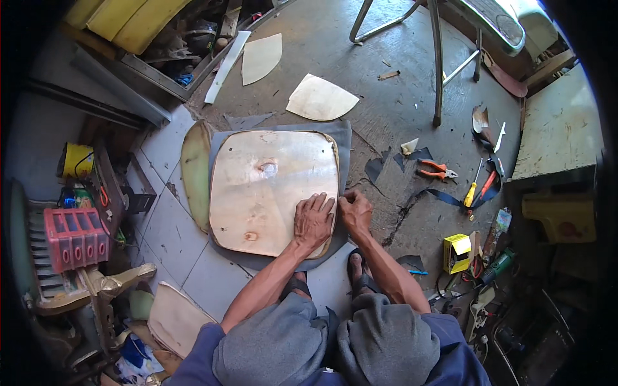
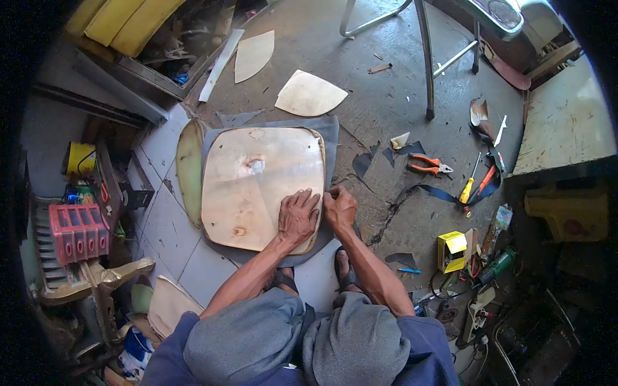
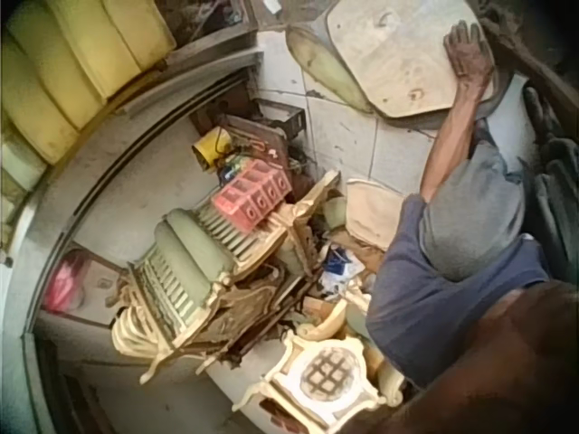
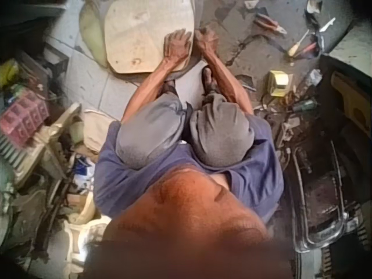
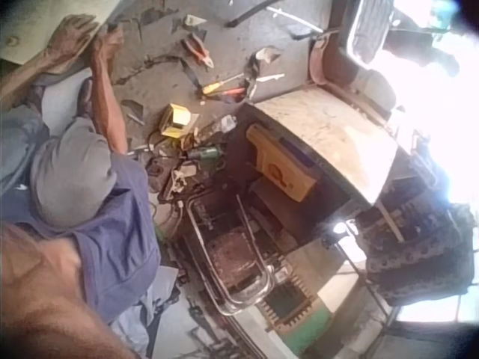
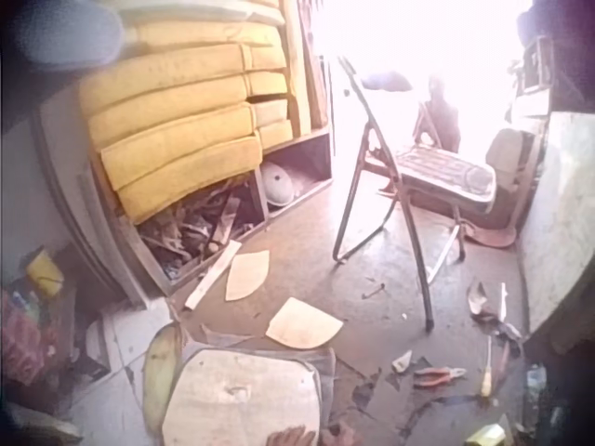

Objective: The person reupholsters a chair seat by stretching a black fabric cover over a padded wooden board and securing it with a pneumatic stapler.

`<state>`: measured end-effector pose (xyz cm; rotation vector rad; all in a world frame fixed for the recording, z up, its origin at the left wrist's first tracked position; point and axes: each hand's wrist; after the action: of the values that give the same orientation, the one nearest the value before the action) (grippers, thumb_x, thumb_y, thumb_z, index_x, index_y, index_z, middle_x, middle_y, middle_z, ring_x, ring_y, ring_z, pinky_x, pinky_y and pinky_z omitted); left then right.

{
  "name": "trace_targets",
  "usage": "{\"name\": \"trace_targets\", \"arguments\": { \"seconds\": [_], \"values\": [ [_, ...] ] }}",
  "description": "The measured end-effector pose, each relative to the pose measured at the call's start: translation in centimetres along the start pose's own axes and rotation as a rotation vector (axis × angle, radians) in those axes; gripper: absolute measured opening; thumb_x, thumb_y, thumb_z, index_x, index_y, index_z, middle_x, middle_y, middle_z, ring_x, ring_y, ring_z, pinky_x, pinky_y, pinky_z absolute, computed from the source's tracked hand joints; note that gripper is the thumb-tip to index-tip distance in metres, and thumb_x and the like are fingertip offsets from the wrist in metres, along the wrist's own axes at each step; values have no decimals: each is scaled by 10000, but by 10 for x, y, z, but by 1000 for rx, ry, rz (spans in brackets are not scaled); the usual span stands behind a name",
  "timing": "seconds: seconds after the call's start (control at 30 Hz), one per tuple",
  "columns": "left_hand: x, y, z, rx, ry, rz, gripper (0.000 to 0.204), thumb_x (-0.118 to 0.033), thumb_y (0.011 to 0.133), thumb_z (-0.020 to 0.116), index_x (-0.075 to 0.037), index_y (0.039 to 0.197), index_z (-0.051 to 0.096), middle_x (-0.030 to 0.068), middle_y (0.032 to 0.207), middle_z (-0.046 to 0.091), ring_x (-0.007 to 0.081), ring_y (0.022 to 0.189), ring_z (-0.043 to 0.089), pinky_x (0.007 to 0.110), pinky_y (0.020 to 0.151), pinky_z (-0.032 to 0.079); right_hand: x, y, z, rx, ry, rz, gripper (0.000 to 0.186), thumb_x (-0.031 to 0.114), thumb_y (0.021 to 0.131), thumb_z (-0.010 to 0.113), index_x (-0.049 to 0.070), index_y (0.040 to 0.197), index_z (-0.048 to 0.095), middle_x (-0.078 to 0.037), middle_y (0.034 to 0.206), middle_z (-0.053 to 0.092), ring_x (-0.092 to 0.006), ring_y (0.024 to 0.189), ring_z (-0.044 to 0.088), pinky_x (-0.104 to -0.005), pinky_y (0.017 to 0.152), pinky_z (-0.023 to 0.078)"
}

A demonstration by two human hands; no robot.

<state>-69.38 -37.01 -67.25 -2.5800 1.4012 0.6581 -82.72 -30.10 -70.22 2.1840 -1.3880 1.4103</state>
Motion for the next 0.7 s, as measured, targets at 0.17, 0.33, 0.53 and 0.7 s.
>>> {"name": "trace_targets", "arguments": {
  "seconds": [0.17,0.33,0.53,0.7],
  "values": [
    [11,1,1,77,-39,9,620,-228,830,645,-114,1431,544,193,1332,599,365,1229,560,484,1005,414,-8,-16,25,-36,38,-293,219,186,838,678,9,961,721,-194,882,699,-388,859,679,-464,798,540],
    [34,24,-14,329,185,315,841,-246,813,662,-319,1595,360,246,1521,434,424,1141,594,494,945,467,-13,-38,30,211,-120,-392,339,172,816,676,0,1106,717,-270,1105,654,-440,1035,619,-532,890,513],
    [30,88,-38,723,224,543,865,-144,730,701,-339,1532,445,-5,1665,330,458,1081,633,490,963,566,-25,-21,41,407,-113,-276,345,127,817,618,49,1141,707,-277,1132,652,-466,1090,602,-518,950,512],
    [30,97,-31,653,44,463,542,-166,767,735,-208,1303,668,61,1525,493,352,1132,627,450,916,567,-7,-32,4,331,39,-341,439,103,797,627,32,1230,650,-231,1133,670,-422,1073,638,-487,945,524]
  ]
}}
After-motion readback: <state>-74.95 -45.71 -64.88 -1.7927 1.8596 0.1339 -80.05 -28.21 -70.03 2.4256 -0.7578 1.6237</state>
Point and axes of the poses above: each hand's wrist, its own y-axis towards the middle knuckle, its own z-axis out of the palm, x = y × z
